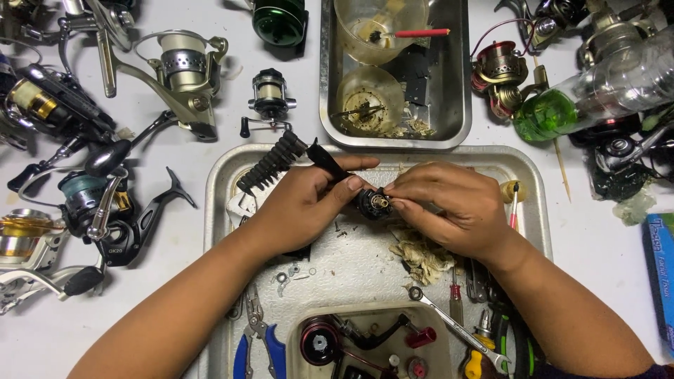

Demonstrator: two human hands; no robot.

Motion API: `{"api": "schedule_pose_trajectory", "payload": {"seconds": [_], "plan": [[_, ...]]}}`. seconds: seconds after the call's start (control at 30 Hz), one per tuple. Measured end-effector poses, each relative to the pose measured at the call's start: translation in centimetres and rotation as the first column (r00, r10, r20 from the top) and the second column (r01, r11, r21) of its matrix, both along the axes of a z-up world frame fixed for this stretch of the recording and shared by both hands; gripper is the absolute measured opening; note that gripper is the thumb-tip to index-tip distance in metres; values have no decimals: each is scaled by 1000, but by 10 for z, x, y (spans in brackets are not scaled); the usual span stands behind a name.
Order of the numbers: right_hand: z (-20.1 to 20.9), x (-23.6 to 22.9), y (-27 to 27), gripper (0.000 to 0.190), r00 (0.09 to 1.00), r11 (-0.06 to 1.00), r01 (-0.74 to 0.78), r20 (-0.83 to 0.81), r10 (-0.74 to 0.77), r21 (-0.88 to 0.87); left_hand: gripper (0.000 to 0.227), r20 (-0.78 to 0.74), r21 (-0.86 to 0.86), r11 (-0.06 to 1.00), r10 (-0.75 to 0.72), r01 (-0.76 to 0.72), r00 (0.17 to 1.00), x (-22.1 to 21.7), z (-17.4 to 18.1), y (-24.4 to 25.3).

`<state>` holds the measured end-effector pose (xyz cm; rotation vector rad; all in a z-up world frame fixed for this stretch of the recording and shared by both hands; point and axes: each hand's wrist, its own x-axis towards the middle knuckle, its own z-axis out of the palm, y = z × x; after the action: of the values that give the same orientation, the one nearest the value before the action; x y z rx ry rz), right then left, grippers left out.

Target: Assembling and cleaning the rotor unit and internal components of a spinning fishing reel using a brush and screwdriver.

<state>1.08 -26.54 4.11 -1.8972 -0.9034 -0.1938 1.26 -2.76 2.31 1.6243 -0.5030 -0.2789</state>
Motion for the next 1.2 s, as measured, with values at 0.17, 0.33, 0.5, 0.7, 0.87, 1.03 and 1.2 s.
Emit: {"api": "schedule_pose_trajectory", "payload": {"seconds": [0.17, 0.33, 0.5, 0.7, 0.87, 1.03, 1.2], "plan": [[-4, 1, -1, 8, 1000, 1000, 15, 7, -15, -7, 41, 16, 5, 1000, 2, -2, 1000, 2, 1, -1], [-2, 1, -1, 8, 1000, 1000, -7, 19, 7, 2, 41, 34, 2, 1000, 11, -12, 999, 2, -4, -1], [2, 1, 1, 8, 1000, 1000, -4, 25, 4, -3, 41, 52, 13, 1000, 16, -17, 999, 2, -2, -1], [-4, 1, 2, 10, 999, 999, -36, 0, 36, 37, 40, 68, 11, 1000, 26, -27, 997, 3, -1, -1], [5, 1, 6, 9, 999, 997, -49, -19, 50, 63, 40, 78, 12, 1000, 25, -26, 997, 2, 0, -1], [3, 2, 3, 7, 998, 999, -42, -49, 43, 24, 38, 91, 14, 1000, 12, -14, 996, 2, 1, -1], [6, 1, 3, 7, 992, 999, -45, -113, 48, 26, 38, 88, 12, 1000, -2, 1, 996, 1, 0, -1]]}}
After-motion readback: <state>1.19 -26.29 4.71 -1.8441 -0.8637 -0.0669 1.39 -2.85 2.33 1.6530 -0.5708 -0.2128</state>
